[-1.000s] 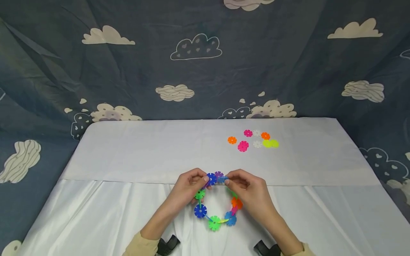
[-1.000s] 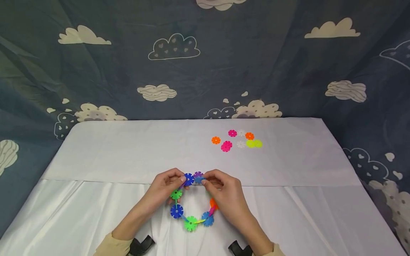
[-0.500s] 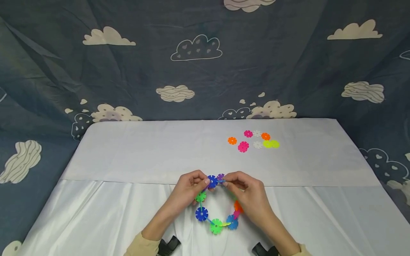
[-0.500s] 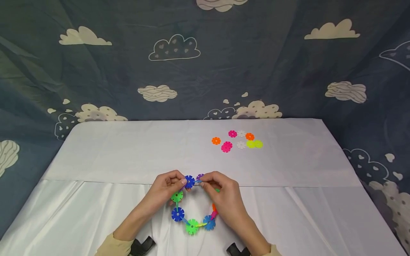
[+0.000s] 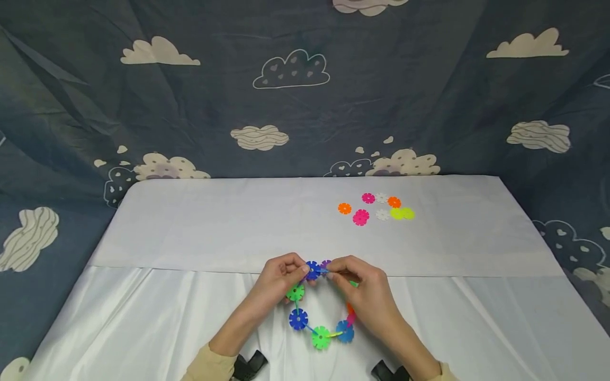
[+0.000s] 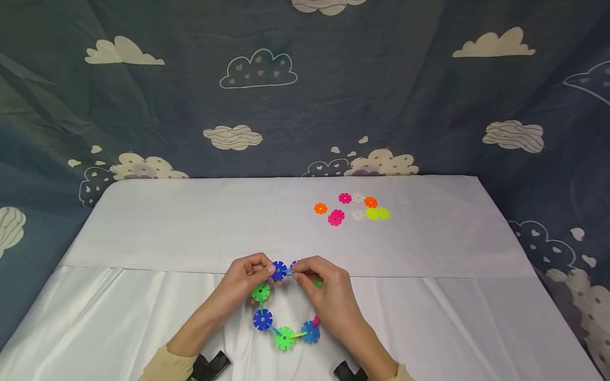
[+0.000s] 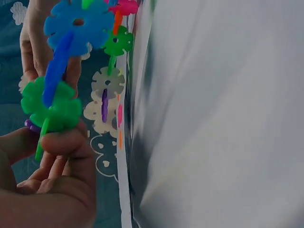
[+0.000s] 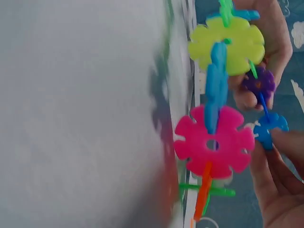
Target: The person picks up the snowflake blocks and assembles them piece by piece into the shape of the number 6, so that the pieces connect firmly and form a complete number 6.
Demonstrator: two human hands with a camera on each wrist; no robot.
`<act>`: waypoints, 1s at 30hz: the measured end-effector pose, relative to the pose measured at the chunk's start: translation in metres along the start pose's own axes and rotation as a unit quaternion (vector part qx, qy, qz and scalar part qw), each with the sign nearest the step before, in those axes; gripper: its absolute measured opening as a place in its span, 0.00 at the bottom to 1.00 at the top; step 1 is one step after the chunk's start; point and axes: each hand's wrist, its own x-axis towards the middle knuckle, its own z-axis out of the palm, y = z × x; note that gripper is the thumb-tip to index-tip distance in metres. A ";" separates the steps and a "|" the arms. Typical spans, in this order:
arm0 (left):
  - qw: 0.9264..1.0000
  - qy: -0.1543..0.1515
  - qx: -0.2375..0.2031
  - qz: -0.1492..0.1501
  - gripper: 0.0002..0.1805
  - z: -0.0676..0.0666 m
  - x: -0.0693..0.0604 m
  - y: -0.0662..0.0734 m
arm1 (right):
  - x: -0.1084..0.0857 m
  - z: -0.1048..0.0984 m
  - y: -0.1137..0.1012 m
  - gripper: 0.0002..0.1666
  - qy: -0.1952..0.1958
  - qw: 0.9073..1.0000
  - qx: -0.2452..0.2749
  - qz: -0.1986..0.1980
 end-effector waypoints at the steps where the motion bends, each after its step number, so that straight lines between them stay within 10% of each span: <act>1: 1.000 -0.002 0.002 -0.002 0.10 -0.001 0.000 0.000 | 0.001 -0.001 0.000 0.14 -0.005 1.000 0.000 0.009; 13: 0.999 -0.028 0.031 -0.022 0.09 -0.005 0.000 -0.003 | 0.006 -0.007 0.013 0.21 -0.094 0.980 -0.043 0.172; 30: 0.999 0.000 0.031 -0.011 0.07 -0.004 -0.001 0.002 | 0.005 -0.009 0.017 0.14 -0.102 0.970 0.086 0.202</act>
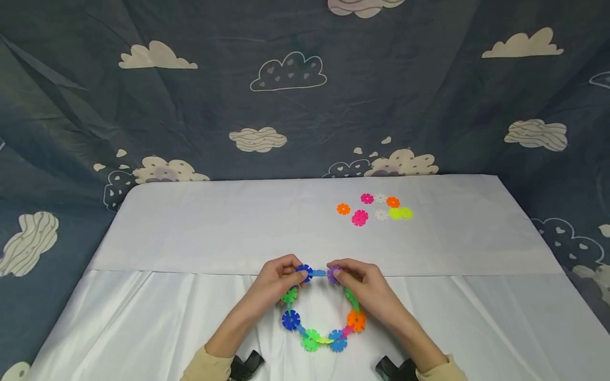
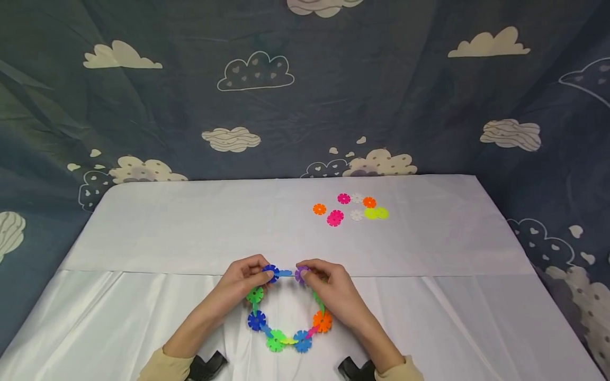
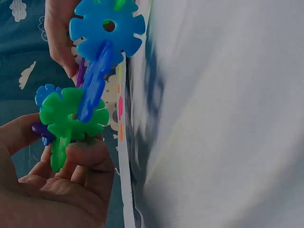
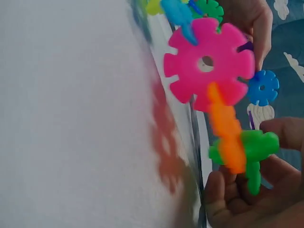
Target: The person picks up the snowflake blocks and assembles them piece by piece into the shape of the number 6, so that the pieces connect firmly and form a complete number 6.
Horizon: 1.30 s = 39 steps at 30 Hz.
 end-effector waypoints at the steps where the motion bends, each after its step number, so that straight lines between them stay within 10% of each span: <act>1: 1.000 0.002 0.001 0.001 0.07 0.000 0.000 0.000 | 0.000 0.000 0.000 0.13 0.005 1.000 0.009 -0.002; 19: 0.999 -0.041 0.008 0.018 0.10 0.000 -0.002 0.002 | -0.008 0.007 -0.009 0.13 0.039 0.995 0.056 -0.077; 27: 1.000 -0.009 0.000 0.028 0.09 0.004 -0.005 0.004 | -0.010 0.010 -0.014 0.15 0.041 0.995 0.083 -0.035; 39: 0.999 0.012 0.000 0.044 0.10 0.013 -0.009 0.008 | -0.015 0.014 -0.019 0.15 0.059 0.992 0.081 -0.075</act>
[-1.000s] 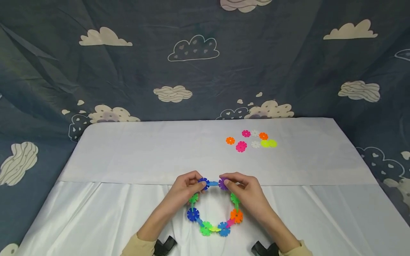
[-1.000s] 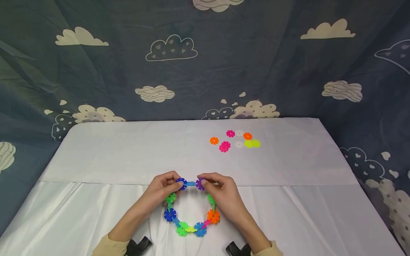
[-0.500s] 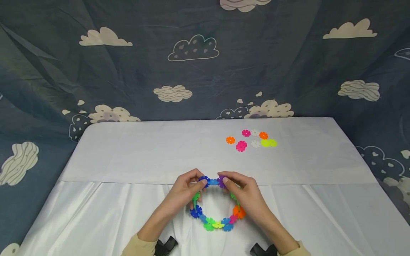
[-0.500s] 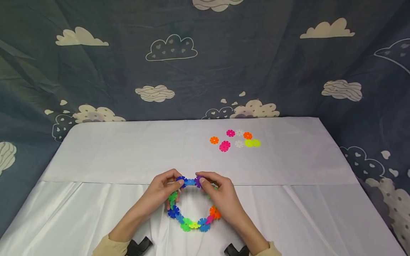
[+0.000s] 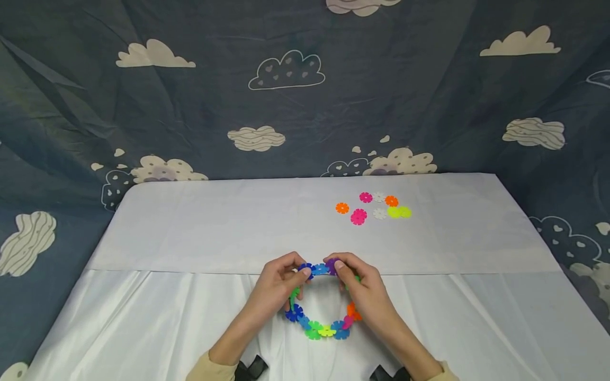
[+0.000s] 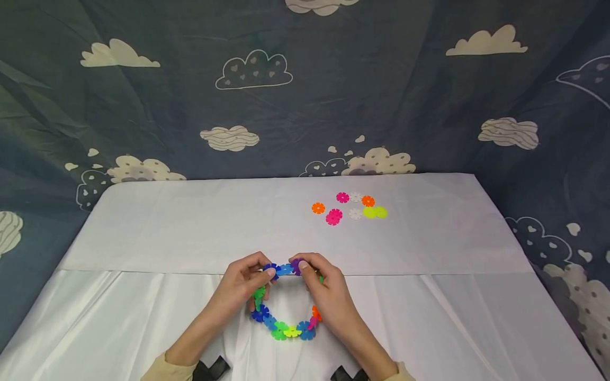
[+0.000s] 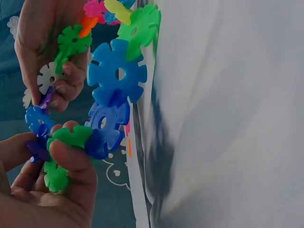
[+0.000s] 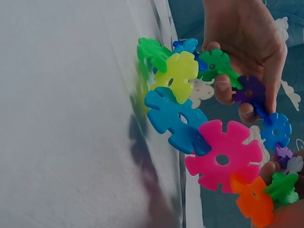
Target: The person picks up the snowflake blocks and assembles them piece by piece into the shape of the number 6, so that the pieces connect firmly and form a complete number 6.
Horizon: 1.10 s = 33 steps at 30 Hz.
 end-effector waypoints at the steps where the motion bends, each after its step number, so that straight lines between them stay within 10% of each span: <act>1: 1.000 0.001 -0.002 0.001 0.10 0.000 0.000 0.000 | 0.000 0.000 0.000 0.15 -0.002 1.000 0.001 0.000; 18: 1.000 0.006 -0.001 0.012 0.10 -0.001 -0.004 0.000 | -0.001 0.004 0.000 0.15 -0.008 1.000 -0.025 -0.009; 33: 0.998 0.027 0.035 0.043 0.06 -0.009 -0.001 0.010 | 0.023 -0.033 0.019 0.18 -0.008 0.999 -0.040 0.025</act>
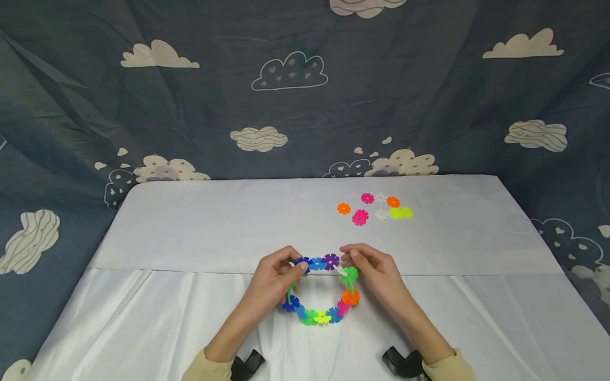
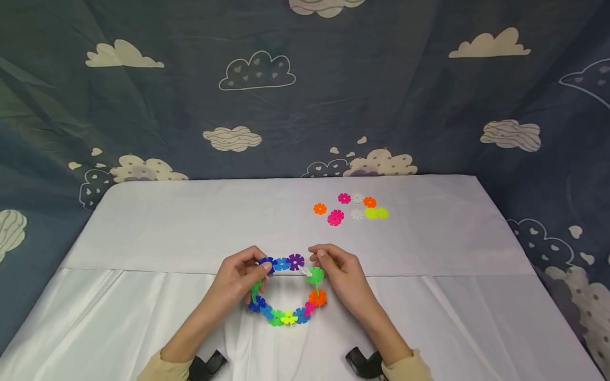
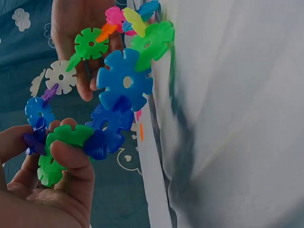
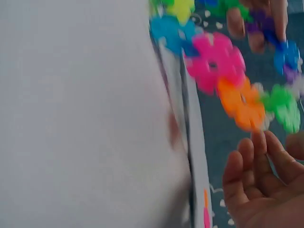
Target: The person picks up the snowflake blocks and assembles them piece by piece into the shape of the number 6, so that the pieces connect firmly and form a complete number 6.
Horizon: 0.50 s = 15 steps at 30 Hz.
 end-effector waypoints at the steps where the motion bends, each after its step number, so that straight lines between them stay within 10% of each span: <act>1: 1.000 0.004 0.001 0.003 0.06 -0.001 0.000 0.001 | 0.004 -0.004 0.001 0.18 -0.003 1.000 0.001 0.005; 11: 0.994 0.049 0.080 0.049 0.03 -0.011 0.000 0.009 | 0.070 -0.049 0.013 0.18 -0.013 0.995 -0.097 0.024; 15: 0.993 0.047 0.099 0.044 0.03 -0.012 -0.001 0.012 | 0.096 -0.058 0.017 0.18 -0.023 0.978 -0.207 0.018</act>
